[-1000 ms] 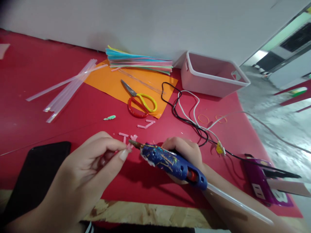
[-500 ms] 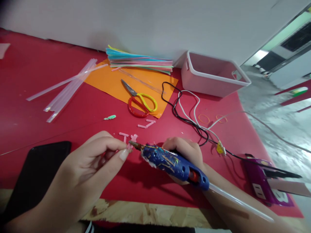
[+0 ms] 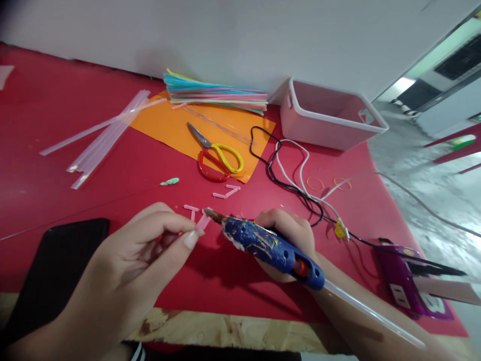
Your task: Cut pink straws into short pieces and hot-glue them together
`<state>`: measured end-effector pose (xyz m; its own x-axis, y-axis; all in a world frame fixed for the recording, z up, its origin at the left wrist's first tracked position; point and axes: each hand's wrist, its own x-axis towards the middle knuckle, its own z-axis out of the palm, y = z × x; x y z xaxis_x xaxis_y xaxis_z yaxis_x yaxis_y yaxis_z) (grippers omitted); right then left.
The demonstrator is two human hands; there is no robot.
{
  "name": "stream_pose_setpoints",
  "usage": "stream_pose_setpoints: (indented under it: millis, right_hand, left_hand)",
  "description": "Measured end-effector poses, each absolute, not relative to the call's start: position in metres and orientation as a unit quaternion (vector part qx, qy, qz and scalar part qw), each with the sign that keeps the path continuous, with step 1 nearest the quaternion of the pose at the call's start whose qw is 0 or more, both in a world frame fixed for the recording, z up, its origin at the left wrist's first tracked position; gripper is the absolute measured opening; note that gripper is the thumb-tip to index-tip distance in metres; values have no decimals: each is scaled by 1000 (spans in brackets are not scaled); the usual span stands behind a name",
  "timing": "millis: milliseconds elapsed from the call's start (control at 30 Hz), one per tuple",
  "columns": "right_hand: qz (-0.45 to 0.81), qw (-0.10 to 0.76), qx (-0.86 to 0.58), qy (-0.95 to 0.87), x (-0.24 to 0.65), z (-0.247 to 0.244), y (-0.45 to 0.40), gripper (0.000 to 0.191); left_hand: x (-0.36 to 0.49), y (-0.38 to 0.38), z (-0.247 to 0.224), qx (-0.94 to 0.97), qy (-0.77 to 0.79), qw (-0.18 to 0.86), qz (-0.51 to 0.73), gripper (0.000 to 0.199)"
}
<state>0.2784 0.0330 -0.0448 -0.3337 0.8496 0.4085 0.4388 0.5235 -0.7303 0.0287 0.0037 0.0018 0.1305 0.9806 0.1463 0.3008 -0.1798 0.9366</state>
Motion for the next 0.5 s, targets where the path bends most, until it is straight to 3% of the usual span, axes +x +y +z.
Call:
stream_pose_setpoints:
  millis: [133,367,500]
  right_hand:
    - [209,390,-395,-805,281,-43,37,18]
    - [95,231,-403,-881,281,-30,54,22]
    - [45,105,-407,-906,289,-23,46,43]
  left_hand:
    - [29,4,4,638,498,393,436,16]
    - [29,2,1,621,504,394,453,14]
    - [26,0,1,617,499,406,454,12]
